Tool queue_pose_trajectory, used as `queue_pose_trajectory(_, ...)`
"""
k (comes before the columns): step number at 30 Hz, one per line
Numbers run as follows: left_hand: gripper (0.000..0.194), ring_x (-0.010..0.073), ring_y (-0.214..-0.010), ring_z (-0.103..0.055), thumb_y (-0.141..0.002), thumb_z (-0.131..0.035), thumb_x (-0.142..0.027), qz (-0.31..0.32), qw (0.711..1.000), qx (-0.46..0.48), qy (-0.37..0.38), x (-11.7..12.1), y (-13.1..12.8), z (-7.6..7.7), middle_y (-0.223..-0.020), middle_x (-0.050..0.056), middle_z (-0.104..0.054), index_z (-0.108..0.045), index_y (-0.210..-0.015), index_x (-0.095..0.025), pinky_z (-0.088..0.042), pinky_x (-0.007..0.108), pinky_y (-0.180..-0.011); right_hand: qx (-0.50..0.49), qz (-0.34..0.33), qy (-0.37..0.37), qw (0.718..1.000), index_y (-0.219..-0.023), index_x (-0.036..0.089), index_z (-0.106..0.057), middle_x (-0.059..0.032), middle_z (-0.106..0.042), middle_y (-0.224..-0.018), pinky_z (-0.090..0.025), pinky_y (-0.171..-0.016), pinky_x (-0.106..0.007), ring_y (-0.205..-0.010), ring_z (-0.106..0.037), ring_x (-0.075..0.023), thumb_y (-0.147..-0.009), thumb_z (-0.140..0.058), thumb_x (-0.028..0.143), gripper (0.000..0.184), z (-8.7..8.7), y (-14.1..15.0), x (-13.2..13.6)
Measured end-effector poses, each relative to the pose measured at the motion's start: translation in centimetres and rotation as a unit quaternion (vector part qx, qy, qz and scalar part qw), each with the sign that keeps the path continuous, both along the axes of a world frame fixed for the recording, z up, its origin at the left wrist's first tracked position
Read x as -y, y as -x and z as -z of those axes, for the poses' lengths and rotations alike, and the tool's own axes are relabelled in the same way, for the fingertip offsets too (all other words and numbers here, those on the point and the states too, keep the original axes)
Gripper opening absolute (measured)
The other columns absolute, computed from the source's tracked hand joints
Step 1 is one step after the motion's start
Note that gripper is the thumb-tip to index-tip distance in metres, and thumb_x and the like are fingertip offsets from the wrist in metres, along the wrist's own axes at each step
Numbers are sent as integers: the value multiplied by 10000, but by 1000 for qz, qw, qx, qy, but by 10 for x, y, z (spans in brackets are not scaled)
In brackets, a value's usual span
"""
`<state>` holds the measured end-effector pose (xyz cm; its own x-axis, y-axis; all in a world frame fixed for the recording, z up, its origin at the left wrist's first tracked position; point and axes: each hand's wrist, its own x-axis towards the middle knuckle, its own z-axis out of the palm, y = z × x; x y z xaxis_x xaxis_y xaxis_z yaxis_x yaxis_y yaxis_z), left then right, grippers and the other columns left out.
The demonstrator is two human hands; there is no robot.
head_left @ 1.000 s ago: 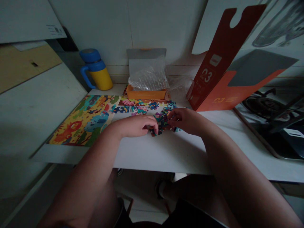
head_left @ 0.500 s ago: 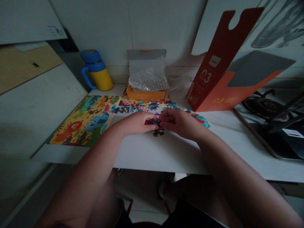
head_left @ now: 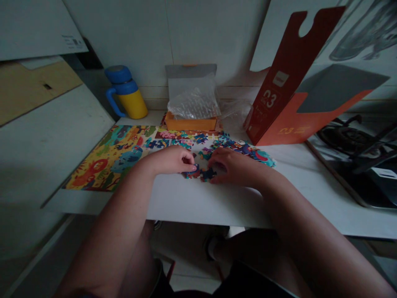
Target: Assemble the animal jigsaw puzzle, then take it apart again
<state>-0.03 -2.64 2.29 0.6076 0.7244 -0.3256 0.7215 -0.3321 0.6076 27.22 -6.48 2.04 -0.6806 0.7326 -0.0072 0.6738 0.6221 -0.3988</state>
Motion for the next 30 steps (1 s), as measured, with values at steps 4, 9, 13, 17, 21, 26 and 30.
queue_pose_trajectory(4,273,164,-723,-657,-841,-784,-433,-9,1000,23,3,-2,1,4,-825,7,-741,-756,-993,-207,-422,265,-660,-2,14,7,1000,-1122,211,-768,-123,-689,-1188,-516,-936,-391,-1069,-661,-296,-849,-875,443,374,0,0,1)
queue_pose_trajectory(9,288,158,-707,-649,-817,-813,-439,-17,1000,18,-6,-6,3,8,-795,-8,-720,-759,-985,-211,-428,266,-659,-1,23,4,1000,-1122,204,-737,-114,-689,-1164,-503,-907,-362,-1056,-659,-286,-854,-868,447,385,2,-1,1)
queue_pose_trajectory(13,305,158,-690,-650,-804,-827,-470,-18,999,10,-28,-8,2,11,-767,-15,-721,-776,-958,-212,-403,266,-636,-8,22,-18,1000,-1137,201,-723,-122,-695,-1178,-501,-921,-366,-1074,-660,-291,-871,-848,429,372,5,-1,1)
queue_pose_trajectory(17,258,161,-692,-659,-814,-818,-441,-11,999,16,-31,-7,-2,11,-750,-14,-729,-780,-919,-208,-400,267,-635,-9,30,-19,999,-1154,192,-719,-136,-724,-1194,-511,-917,-380,-1067,-678,-301,-868,-844,402,376,6,-1,-1)
queue_pose_trajectory(21,224,153,-697,-658,-832,-814,-419,1,999,20,-44,-5,-4,12,-757,-18,-736,-782,-910,-212,-404,264,-640,-11,31,6,999,-1166,219,-728,-108,-764,-1169,-515,-852,-355,-1015,-700,-279,-858,-842,376,364,7,-1,-3)
queue_pose_trajectory(26,191,155,-706,-666,-834,-816,-379,9,998,23,-55,-4,-6,11,-777,-16,-755,-789,-924,-213,-417,268,-637,-23,29,2,999,-1184,214,-722,-92,-766,-1155,-504,-827,-324,-970,-700,-253,-841,-857,312,381,2,1,-1)
queue_pose_trajectory(30,167,154,-693,-660,-832,-803,-358,3,998,19,-55,-1,-7,8,-768,-14,-750,-770,-897,-208,-416,270,-629,-19,22,2,1000,-1199,206,-714,-109,-754,-1219,-509,-892,-335,-1037,-701,-268,-852,-845,283,379,1,2,2)
